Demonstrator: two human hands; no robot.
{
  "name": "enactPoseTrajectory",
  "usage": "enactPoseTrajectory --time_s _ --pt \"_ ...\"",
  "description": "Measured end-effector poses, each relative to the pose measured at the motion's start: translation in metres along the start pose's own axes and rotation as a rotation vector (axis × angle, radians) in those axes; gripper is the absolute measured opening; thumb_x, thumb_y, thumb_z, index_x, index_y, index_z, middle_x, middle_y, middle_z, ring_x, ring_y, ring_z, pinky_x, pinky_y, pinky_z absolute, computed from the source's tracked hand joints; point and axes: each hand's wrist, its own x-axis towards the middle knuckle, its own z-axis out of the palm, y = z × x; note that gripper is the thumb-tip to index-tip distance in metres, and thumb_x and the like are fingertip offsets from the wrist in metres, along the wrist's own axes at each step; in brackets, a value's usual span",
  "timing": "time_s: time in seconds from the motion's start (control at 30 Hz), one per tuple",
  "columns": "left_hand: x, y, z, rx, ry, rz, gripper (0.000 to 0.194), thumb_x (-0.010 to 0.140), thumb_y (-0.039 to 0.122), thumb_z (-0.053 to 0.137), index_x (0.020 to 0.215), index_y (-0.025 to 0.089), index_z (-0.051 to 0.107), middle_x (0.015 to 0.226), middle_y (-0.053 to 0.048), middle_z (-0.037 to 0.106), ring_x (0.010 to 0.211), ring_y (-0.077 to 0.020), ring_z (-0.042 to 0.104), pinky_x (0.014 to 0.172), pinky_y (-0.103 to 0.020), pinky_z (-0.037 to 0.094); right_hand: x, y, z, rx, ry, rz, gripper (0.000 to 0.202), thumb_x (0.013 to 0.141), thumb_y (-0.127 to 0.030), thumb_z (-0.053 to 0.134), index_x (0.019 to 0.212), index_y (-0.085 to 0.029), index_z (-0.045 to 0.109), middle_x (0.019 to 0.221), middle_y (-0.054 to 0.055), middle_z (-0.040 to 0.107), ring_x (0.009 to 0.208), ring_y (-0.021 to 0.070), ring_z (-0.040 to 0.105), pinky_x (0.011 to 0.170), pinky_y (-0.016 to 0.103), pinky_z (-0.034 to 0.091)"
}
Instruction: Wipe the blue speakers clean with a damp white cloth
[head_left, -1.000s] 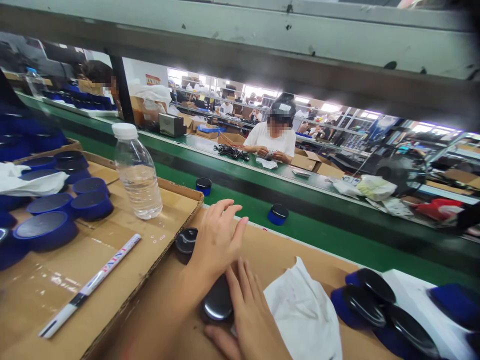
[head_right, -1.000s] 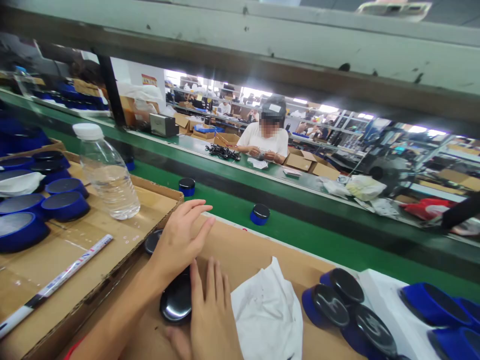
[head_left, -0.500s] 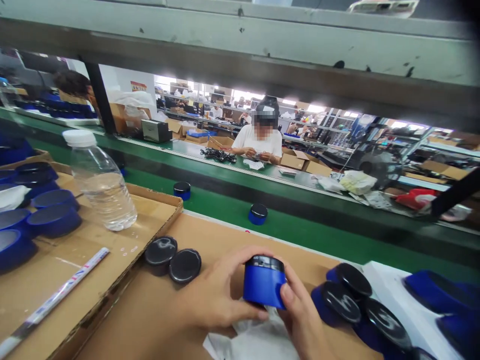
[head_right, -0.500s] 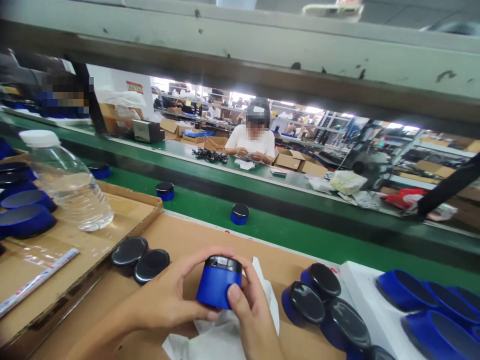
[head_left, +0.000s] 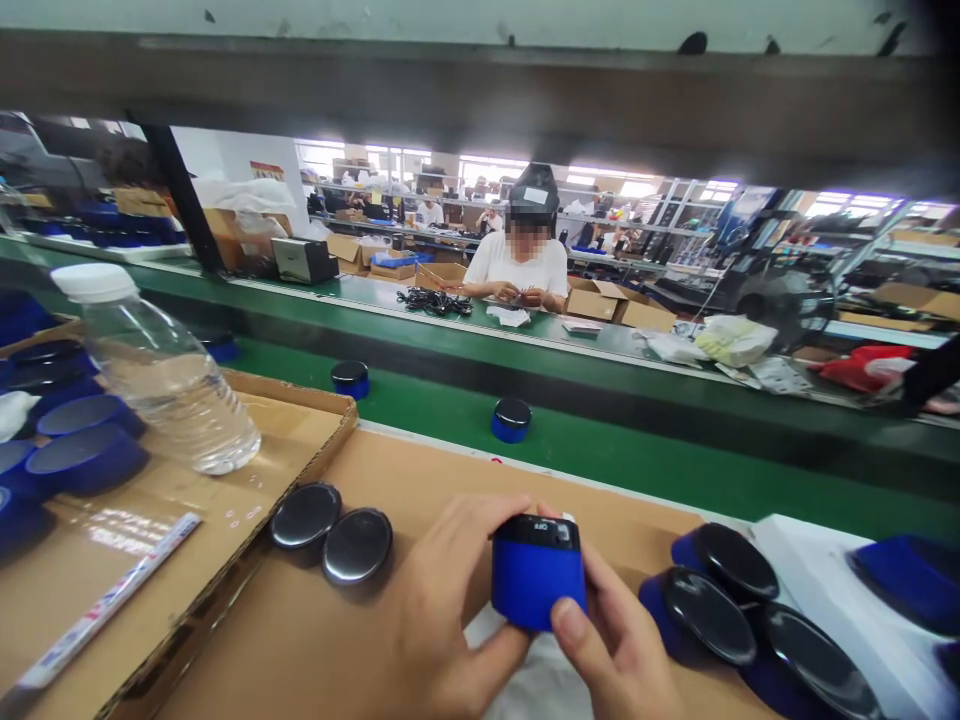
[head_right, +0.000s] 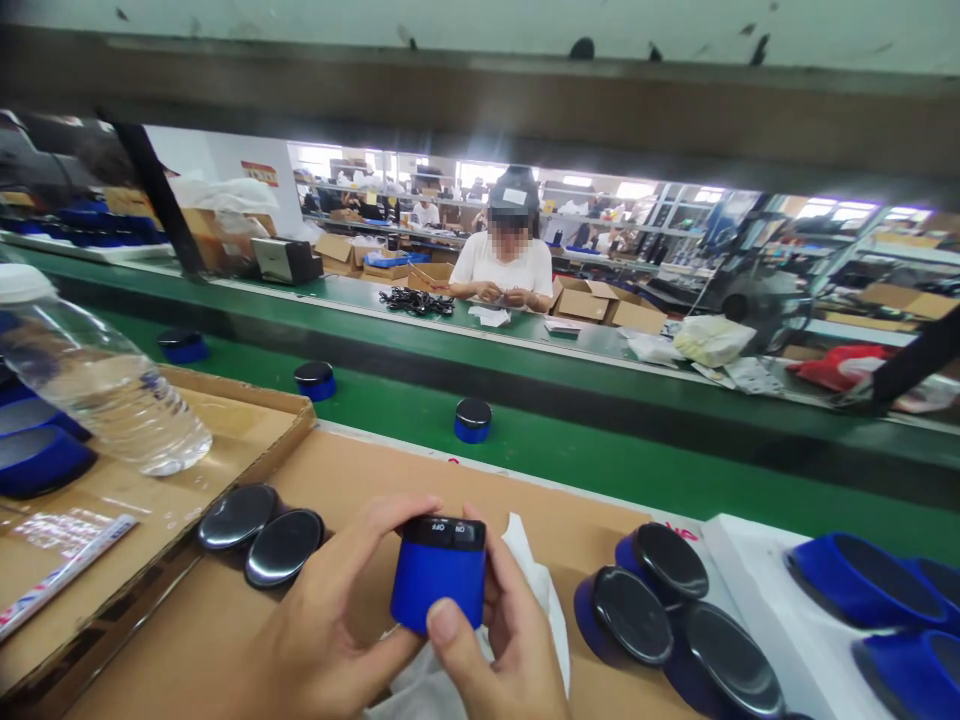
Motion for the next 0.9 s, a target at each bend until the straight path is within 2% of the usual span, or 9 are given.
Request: enactPoseTrajectory --time_s 0.13,0.2,0.27,0.4,0.5,0.6,0.73,0.8,0.9 --pt "-0.007 -0.001 0.004 0.133 0.023 0.03 0.077 0.082 0.024 0.066 0.147 0.032 0.025 0.148 -0.001 0.049 0.13 -0.0192 0.052 0.11 -0.025 0.04 0.001 -0.01 0.004 0.19 0.062 0.141 0.066 0.062 -0.059 0.082 0.115 -0.025 0.062 0.117 0.007 0.072 0.107 0.0253 0.068 0.078 0.029 0.059" --pt "-0.009 -0.003 0.006 0.179 0.035 0.067 0.073 0.087 0.031 0.061 0.15 0.03 0.025 0.153 -0.003 0.043 0.135 -0.0219 0.048 0.113 -0.029 0.037 0.002 -0.012 0.005 0.25 0.063 0.274 0.065 0.064 -0.062 0.08 0.112 -0.023 0.061 0.1 0.007 0.076 0.092 0.0249 0.072 0.059 0.027 0.058" --pt "-0.009 -0.005 0.007 0.226 0.04 0.106 0.066 0.087 0.03 0.06 0.148 0.029 0.033 0.154 -0.005 0.041 0.136 -0.0247 0.046 0.113 -0.034 0.036 0.003 -0.012 0.006 0.322 -0.02 0.378 0.059 0.068 -0.063 0.076 0.106 -0.02 0.062 0.08 0.005 0.075 0.073 0.0224 0.073 0.046 0.023 0.052" --pt "-0.008 -0.007 0.01 0.239 0.151 0.157 0.056 0.085 0.017 0.061 0.137 0.03 0.05 0.142 -0.005 0.054 0.124 -0.0224 0.053 0.105 -0.034 0.041 0.004 -0.011 0.006 0.459 -0.131 0.426 0.046 0.073 -0.056 0.076 0.096 -0.017 0.066 0.073 0.001 0.073 0.056 0.0132 0.068 0.047 0.02 0.051" --pt "-0.005 -0.007 0.009 0.217 0.235 0.174 0.052 0.086 0.007 0.055 0.131 0.032 0.055 0.125 -0.002 0.063 0.112 -0.0176 0.058 0.096 -0.031 0.046 0.006 -0.008 0.006 0.525 -0.141 0.483 0.045 0.072 -0.052 0.079 0.092 -0.013 0.068 0.07 0.003 0.073 0.056 0.0131 0.069 0.051 0.02 0.054" --pt "-0.002 -0.006 0.005 0.236 0.266 0.142 0.05 0.085 -0.001 0.053 0.125 0.03 0.057 0.114 -0.001 0.067 0.104 -0.0152 0.06 0.091 -0.028 0.048 0.009 -0.005 0.005 0.615 -0.192 0.575 0.051 0.071 -0.057 0.078 0.084 -0.008 0.071 0.064 0.006 0.071 0.054 0.0137 0.069 0.053 0.021 0.055" --pt "-0.001 -0.008 0.0 0.168 0.268 -0.032 0.038 0.089 0.01 0.055 0.119 0.032 0.061 0.11 0.001 0.067 0.101 -0.0156 0.062 0.09 -0.028 0.048 0.012 -0.003 0.005 0.642 -0.187 0.625 0.056 0.068 -0.062 0.076 0.076 -0.007 0.072 0.059 0.005 0.069 0.052 0.0133 0.068 0.051 0.02 0.056" --pt "-0.002 -0.01 -0.002 0.015 0.164 -0.227 0.037 0.089 0.028 0.059 0.126 0.034 0.058 0.122 -0.002 0.064 0.109 -0.0215 0.06 0.097 -0.036 0.048 0.011 -0.004 0.005 0.614 -0.185 0.662 0.059 0.065 -0.065 0.077 0.076 -0.007 0.072 0.057 0.006 0.069 0.049 0.0133 0.068 0.049 0.019 0.054" --pt "-0.002 -0.012 -0.004 -0.344 -0.04 -0.547 0.054 0.082 0.052 0.065 0.13 0.029 0.058 0.134 -0.009 0.061 0.123 -0.0327 0.055 0.108 -0.054 0.039 0.007 -0.003 0.001 0.484 -0.127 0.683 0.067 0.064 -0.072 0.072 0.083 -0.008 0.071 0.053 0.005 0.067 0.041 0.0111 0.063 0.043 0.016 0.049"
